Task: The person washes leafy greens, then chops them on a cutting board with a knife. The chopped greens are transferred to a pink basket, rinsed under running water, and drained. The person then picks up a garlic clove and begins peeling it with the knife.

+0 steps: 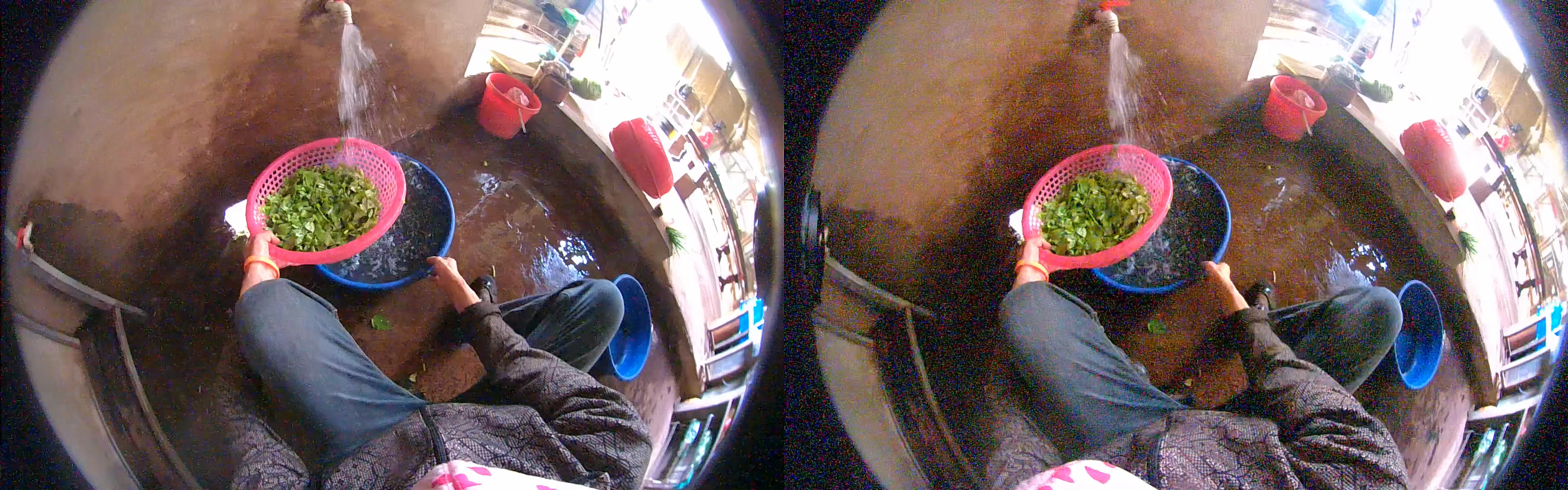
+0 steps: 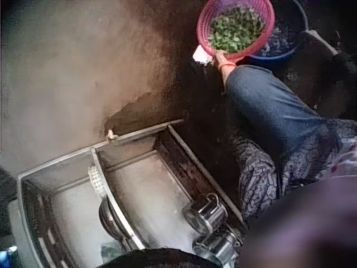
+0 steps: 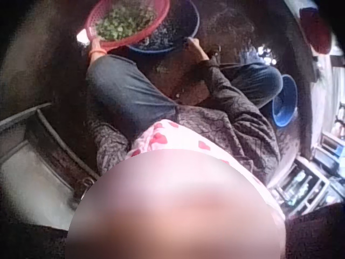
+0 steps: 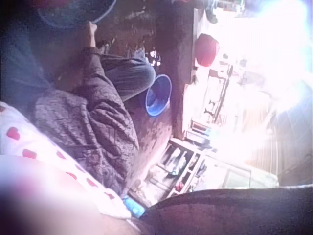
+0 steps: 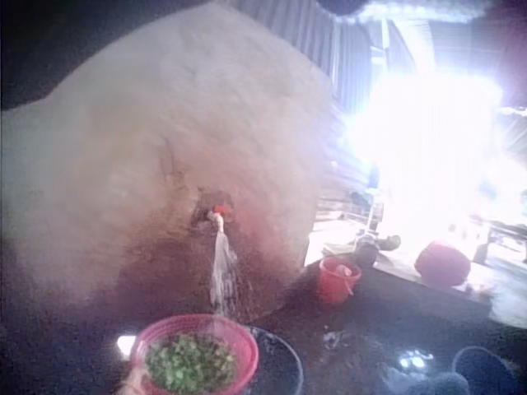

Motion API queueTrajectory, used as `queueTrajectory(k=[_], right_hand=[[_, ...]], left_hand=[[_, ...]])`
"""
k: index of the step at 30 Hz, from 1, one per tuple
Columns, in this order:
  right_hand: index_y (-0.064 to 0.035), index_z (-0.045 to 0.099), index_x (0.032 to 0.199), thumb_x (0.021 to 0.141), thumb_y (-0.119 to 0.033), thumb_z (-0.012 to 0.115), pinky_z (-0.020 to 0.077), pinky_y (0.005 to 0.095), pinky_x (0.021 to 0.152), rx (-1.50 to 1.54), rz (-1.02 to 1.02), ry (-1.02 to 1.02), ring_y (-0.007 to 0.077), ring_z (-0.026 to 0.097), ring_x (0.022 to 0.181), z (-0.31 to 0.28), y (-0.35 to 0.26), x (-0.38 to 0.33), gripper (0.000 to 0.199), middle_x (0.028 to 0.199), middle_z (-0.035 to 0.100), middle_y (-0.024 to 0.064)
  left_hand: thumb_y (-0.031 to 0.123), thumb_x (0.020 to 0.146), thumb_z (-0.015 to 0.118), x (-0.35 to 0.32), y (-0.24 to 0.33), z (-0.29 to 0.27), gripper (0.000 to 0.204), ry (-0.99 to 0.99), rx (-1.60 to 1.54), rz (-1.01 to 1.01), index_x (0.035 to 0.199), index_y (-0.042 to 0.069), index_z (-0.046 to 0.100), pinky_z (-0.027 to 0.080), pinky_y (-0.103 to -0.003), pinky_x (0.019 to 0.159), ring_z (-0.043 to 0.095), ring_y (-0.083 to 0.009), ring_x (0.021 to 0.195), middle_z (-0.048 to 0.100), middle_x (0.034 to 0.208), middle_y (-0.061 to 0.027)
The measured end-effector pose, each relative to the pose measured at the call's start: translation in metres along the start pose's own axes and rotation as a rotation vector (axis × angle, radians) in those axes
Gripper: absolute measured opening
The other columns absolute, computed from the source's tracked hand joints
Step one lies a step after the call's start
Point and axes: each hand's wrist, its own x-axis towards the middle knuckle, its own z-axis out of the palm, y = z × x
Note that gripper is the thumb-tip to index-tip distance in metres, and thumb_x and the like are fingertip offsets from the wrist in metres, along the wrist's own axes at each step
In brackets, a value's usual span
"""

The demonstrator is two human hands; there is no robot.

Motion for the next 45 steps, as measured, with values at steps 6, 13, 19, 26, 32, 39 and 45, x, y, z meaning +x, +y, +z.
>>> queueTrajectory(k=[6, 13, 19, 26, 32, 39, 45], right_hand=[[-0.0038, 0.061, 0.097, 0.071, -0.012, 0.075, 0.0486, 0.0385, 0.055, 0.647, 0.364, 0.260, 0.0260, 0.059, 0.061, 0.002, -0.026, 0.008, 0.031, 0.079, 0.063, 0.0109], [-0.0032, 0.060, 0.084, 0.074, -0.011, 0.072, 0.0418, 0.0298, 0.046, 0.723, 0.231, 0.342, 0.0162, 0.054, 0.056, -0.103, -0.123, -0.032, 0.018, 0.076, 0.060, 0.0049], [-0.0007, 0.060, 0.087, 0.075, -0.014, 0.075, 0.0444, 0.0314, 0.048, 0.633, 0.061, 0.400, 0.0163, 0.055, 0.057, -0.137, -0.144, -0.032, 0.023, 0.077, 0.061, 0.0063], [-0.0034, 0.067, 0.083, 0.080, -0.015, 0.076, 0.0431, 0.0307, 0.048, 0.669, 0.027, 0.358, 0.0130, 0.053, 0.053, -0.170, -0.150, -0.003, 0.015, 0.069, 0.063, 0.0027], [-0.0052, 0.065, 0.072, 0.081, -0.024, 0.076, 0.0392, 0.0323, 0.044, 0.565, -0.115, 0.337, 0.0112, 0.051, 0.050, -0.196, -0.185, 0.051, 0.023, 0.065, 0.060, 0.0012], [-0.0006, 0.062, 0.063, 0.074, -0.033, 0.075, 0.0428, 0.0376, 0.051, 0.341, -0.030, 0.412, 0.0151, 0.056, 0.054, -0.228, -0.218, 0.117, 0.036, 0.063, 0.062, 0.0058], [0.0036, 0.064, 0.068, 0.072, -0.020, 0.079, 0.0461, 0.0353, 0.054, 0.172, 0.006, 0.546, 0.0172, 0.060, 0.060, -0.234, -0.259, 0.138, 0.028, 0.070, 0.064, 0.0085]], left_hand=[[0.006, 0.065, 0.063, 0.001, 0.006, -0.009, 0.039, -0.042, -0.079, -0.065, 0.103, 0.002, 0.055, 0.061, -0.058, 0.064, 0.064, -0.0420, 0.079, 0.058, 0.099, -0.0212], [0.015, 0.065, 0.063, -0.015, 0.003, -0.009, 0.043, -0.005, -0.045, 0.007, 0.105, 0.005, 0.052, 0.060, -0.054, 0.055, 0.060, -0.0410, 0.063, 0.053, 0.096, -0.0198], [0.011, 0.066, 0.062, -0.025, -0.010, -0.005, 0.038, -0.133, -0.232, 0.012, 0.102, 0.001, 0.054, 0.062, -0.056, 0.059, 0.062, -0.0393, 0.075, 0.054, 0.097, -0.0162], [0.009, 0.068, 0.061, -0.025, -0.016, -0.002, 0.042, -0.147, -0.366, -0.021, 0.107, -0.003, 0.050, 0.060, -0.064, 0.070, 0.062, -0.0426, 0.078, 0.055, 0.099, -0.0178], [0.009, 0.070, 0.057, -0.045, -0.010, 0.004, 0.045, -0.055, -0.342, 0.006, 0.110, -0.004, 0.044, 0.055, -0.073, 0.071, 0.061, -0.0508, 0.080, 0.053, 0.109, -0.0253], [0.010, 0.072, 0.056, -0.038, -0.011, -0.001, 0.040, -0.143, -0.327, 0.034, 0.108, -0.001, 0.044, 0.055, -0.073, 0.068, 0.063, -0.0499, 0.076, 0.057, 0.099, -0.0221], [0.011, 0.071, 0.057, -0.038, -0.009, 0.000, 0.038, -0.175, -0.340, -0.105, 0.104, -0.001, 0.046, 0.056, -0.068, 0.068, 0.062, -0.0456, 0.072, 0.058, 0.093, -0.0193]])
